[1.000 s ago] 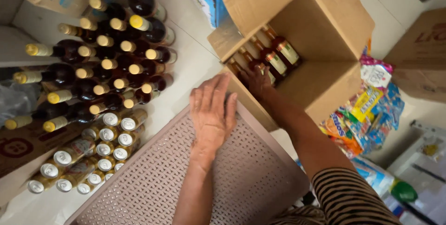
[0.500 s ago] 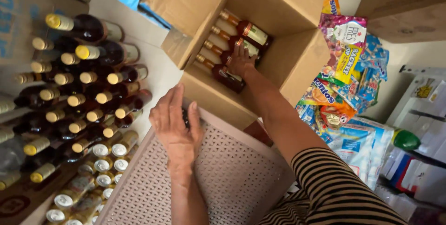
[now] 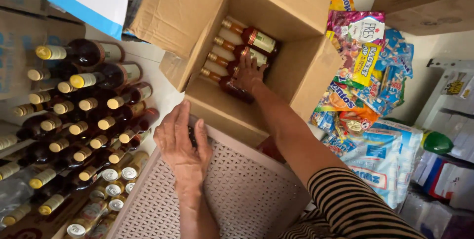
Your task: Packing glass liquor bottles from a floor pile into a cardboard box.
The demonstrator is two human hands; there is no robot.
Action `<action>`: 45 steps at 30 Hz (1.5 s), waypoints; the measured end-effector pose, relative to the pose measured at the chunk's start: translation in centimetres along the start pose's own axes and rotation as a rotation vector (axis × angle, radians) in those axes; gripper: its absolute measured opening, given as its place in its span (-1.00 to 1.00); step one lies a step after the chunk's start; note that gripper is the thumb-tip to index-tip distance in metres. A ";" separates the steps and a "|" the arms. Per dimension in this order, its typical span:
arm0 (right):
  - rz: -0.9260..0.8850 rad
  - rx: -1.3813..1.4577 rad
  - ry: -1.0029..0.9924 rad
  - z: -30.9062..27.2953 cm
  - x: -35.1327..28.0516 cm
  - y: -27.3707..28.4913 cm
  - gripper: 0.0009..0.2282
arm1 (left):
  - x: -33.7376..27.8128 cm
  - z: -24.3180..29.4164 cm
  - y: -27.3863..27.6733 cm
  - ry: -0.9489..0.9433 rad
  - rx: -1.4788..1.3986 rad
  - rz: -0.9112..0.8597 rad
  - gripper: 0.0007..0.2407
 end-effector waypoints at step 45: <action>0.106 -0.097 0.353 -6.7 8.3 -3.6 -0.70 | 1.2 -0.4 0.4 0.007 -0.025 -0.030 -0.70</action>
Point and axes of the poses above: each hand's wrist, its own x-axis towards the middle knuckle, its own y-axis out of the back of the hand, z = x × y, the point moved 1 cm from there along x, towards the middle knuckle, and after that the axes turned 15 degrees about -z, right-handed, at the moved point
